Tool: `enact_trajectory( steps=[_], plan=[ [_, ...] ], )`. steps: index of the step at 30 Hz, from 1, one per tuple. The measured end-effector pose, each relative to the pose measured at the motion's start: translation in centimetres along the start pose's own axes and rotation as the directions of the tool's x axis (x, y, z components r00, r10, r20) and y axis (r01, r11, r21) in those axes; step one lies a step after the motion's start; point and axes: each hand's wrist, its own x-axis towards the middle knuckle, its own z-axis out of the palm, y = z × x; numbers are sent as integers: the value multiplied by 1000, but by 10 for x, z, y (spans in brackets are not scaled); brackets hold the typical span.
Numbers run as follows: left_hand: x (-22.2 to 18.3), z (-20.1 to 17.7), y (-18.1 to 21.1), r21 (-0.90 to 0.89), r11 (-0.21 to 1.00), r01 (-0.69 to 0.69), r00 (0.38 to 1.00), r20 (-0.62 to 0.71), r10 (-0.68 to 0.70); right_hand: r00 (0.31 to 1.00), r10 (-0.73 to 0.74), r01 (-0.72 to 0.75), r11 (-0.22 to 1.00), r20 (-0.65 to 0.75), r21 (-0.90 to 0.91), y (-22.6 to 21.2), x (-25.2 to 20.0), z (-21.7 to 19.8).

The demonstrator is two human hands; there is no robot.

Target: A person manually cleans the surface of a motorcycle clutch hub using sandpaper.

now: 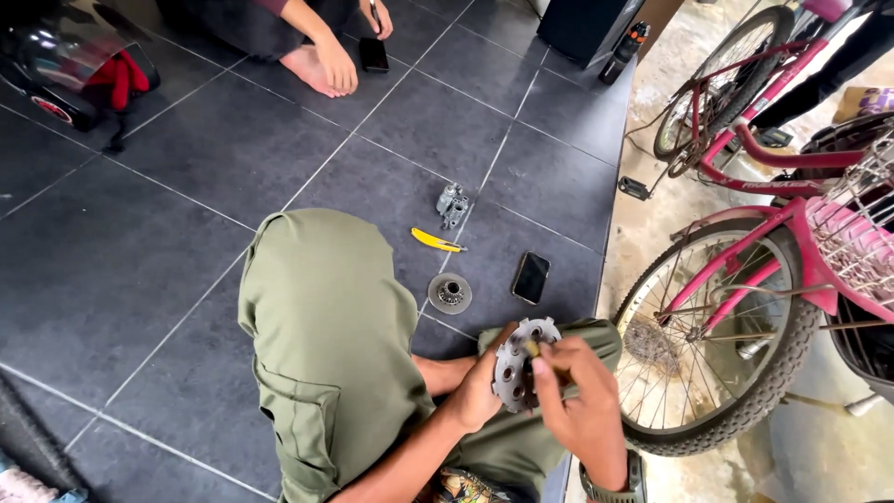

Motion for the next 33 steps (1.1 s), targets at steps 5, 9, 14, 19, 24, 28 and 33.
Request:
enact_trajectory(
  steps=[5,9,14,19,24,28,33],
  plan=[
    [-5,22,17,51,998,-41,998,49,38,999,0,-3,997,-41,-78,0,6,0],
    [-7,20,18,37,997,-72,994,87,69,999,-44,42,988,-10,-148,10,0,2],
    [-5,58,46,172,984,-41,999,18,38,1000,2,-3,999,-15,-46,2,8,1],
    [-8,53,43,145,989,-7,1000,-18,10,985,-172,173,968,23,-180,31,7,-1],
    [-10,50,41,162,987,-22,1000,-6,23,997,-75,76,996,33,-39,8,5,-3],
    [-9,50,41,177,984,-35,999,-1,36,998,-46,51,994,48,-100,-1,11,-4],
    [-9,48,40,200,977,-75,997,23,71,981,-164,168,985,101,-36,-7,9,2]
  ],
)
